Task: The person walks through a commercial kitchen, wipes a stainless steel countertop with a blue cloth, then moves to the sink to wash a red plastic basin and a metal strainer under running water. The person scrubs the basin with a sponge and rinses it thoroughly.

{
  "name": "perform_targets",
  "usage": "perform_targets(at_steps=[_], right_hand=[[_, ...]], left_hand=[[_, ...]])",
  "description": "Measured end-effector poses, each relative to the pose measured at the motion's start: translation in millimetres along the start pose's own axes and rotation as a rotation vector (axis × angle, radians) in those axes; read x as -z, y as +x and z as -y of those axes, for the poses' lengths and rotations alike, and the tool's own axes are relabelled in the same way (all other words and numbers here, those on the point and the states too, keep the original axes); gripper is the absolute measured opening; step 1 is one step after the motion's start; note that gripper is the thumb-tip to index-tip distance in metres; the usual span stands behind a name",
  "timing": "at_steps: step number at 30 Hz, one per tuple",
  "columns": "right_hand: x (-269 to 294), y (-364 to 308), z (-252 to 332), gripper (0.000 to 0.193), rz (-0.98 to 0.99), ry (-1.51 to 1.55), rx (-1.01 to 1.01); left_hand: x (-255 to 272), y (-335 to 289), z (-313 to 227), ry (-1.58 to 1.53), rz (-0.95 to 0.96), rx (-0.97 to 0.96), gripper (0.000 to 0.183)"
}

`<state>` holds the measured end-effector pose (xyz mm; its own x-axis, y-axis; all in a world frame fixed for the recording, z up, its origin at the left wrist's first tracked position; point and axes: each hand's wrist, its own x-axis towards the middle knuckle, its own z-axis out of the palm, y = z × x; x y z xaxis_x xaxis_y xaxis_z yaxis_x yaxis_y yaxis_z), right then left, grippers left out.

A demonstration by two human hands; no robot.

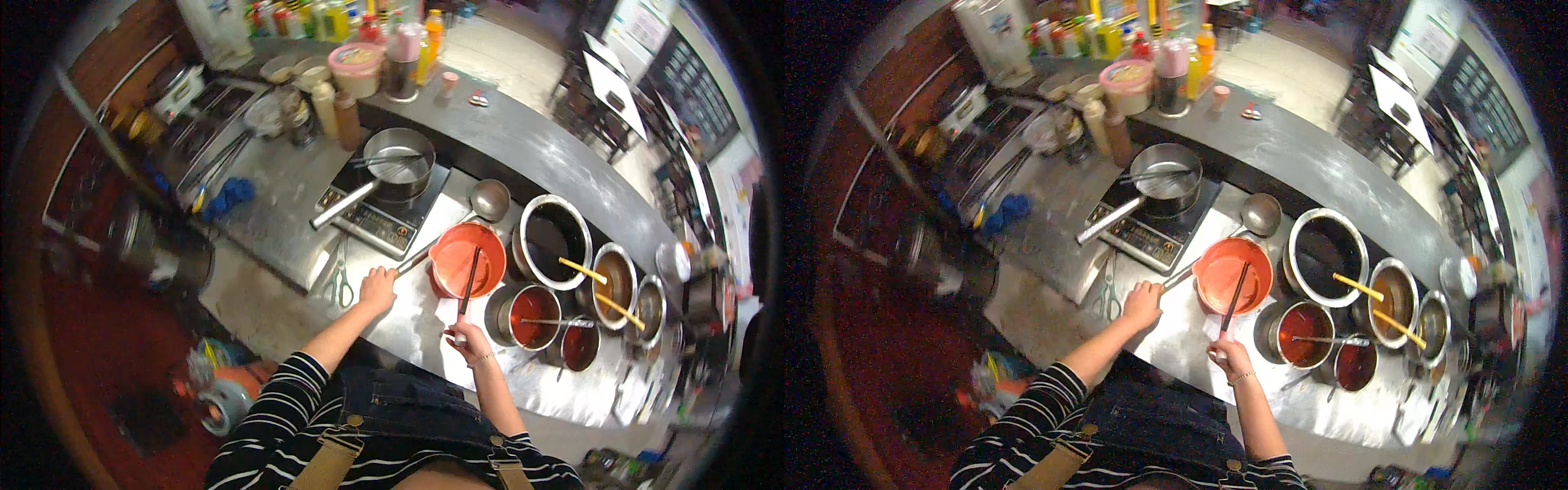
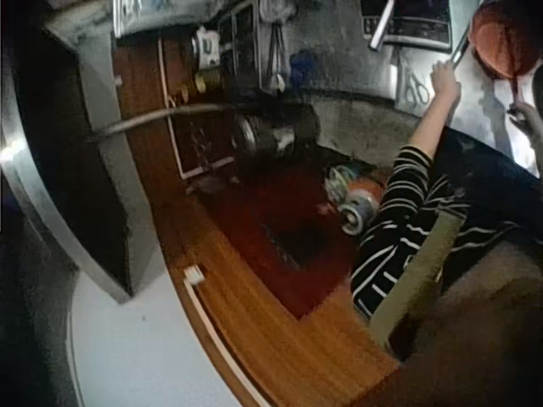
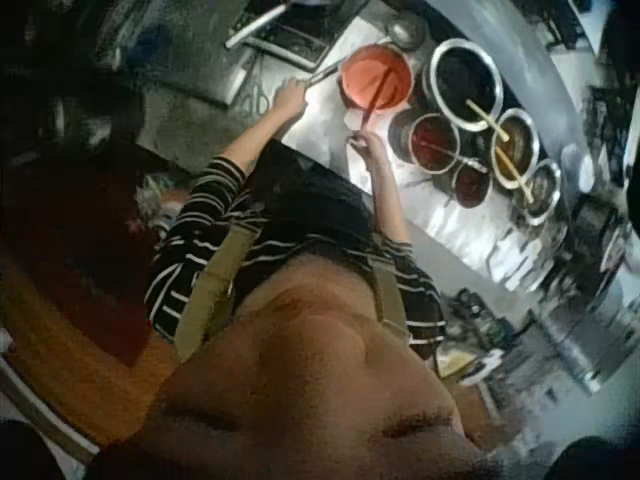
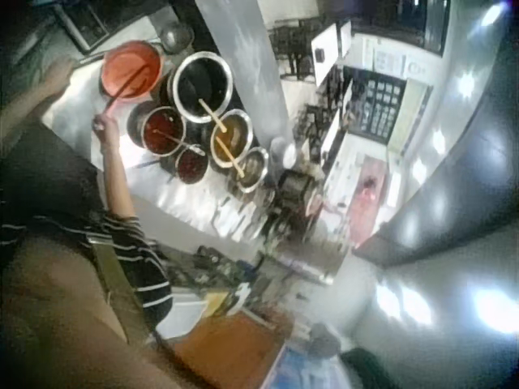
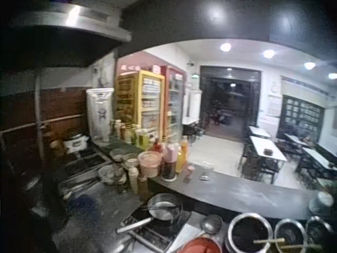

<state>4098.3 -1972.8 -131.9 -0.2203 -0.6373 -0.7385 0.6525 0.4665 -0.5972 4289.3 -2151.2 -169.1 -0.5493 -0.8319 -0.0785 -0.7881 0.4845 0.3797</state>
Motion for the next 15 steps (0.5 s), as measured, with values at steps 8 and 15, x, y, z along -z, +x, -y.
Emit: perform_targets(at_steps=[8,15], right_hand=[[-57,4,3,0.021,-0.164,0.056,0.068],[-89,22,41,0.022,-0.218,0.043,0.137]], left_hand=[[3,35,12,-0.113,0.367,-0.064,0.027],[17,17,-1,-0.538,0.654,-0.076,0.037]])
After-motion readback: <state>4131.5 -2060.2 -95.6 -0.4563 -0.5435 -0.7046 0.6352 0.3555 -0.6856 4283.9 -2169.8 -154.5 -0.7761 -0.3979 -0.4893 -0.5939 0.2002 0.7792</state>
